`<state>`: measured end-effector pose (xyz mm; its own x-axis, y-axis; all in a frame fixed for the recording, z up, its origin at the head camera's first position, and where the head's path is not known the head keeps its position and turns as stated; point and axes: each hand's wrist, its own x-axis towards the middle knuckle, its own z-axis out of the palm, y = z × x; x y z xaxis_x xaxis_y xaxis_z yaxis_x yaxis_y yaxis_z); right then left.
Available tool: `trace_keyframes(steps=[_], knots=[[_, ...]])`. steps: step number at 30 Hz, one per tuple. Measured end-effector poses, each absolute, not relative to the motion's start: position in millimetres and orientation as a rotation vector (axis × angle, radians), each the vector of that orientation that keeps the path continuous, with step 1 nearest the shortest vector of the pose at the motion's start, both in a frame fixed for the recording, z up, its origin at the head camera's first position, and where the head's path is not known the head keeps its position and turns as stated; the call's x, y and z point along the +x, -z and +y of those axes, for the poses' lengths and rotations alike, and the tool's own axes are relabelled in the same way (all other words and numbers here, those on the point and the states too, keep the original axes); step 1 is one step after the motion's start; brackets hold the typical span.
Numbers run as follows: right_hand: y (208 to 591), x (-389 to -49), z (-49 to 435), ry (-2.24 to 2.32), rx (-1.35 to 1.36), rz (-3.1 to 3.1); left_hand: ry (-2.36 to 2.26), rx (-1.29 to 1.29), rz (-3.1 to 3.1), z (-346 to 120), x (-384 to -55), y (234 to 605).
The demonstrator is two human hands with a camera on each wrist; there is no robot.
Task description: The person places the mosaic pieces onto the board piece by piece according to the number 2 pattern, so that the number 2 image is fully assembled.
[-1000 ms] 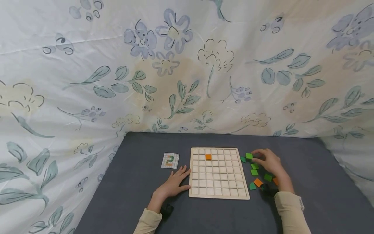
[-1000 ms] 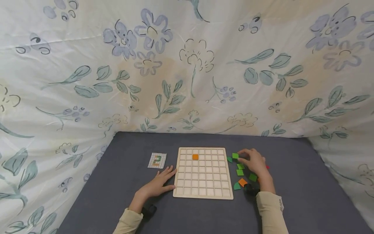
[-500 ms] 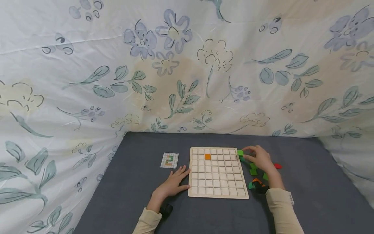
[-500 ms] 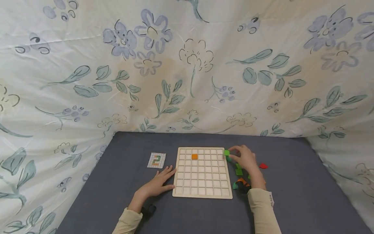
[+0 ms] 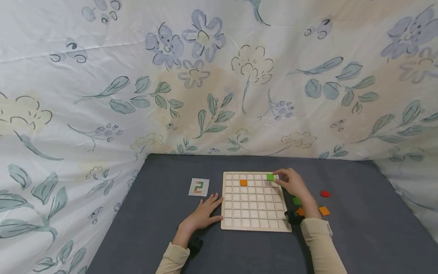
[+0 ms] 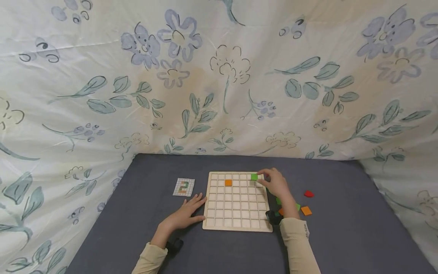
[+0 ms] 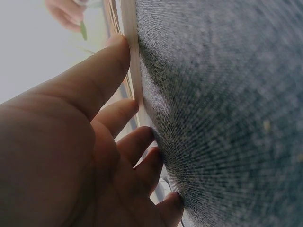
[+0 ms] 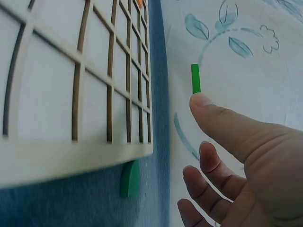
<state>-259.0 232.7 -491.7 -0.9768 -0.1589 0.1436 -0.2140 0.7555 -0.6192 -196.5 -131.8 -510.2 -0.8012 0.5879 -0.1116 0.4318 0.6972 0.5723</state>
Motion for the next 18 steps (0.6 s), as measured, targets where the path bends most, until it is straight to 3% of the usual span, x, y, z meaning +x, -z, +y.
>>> trace_keyframes(steps=[18], knots=[[497.9,-261.9,197.7,-1.128,0.362,-2.867,-0.774,0.804,2.621,-131.5,-198.3,511.6]])
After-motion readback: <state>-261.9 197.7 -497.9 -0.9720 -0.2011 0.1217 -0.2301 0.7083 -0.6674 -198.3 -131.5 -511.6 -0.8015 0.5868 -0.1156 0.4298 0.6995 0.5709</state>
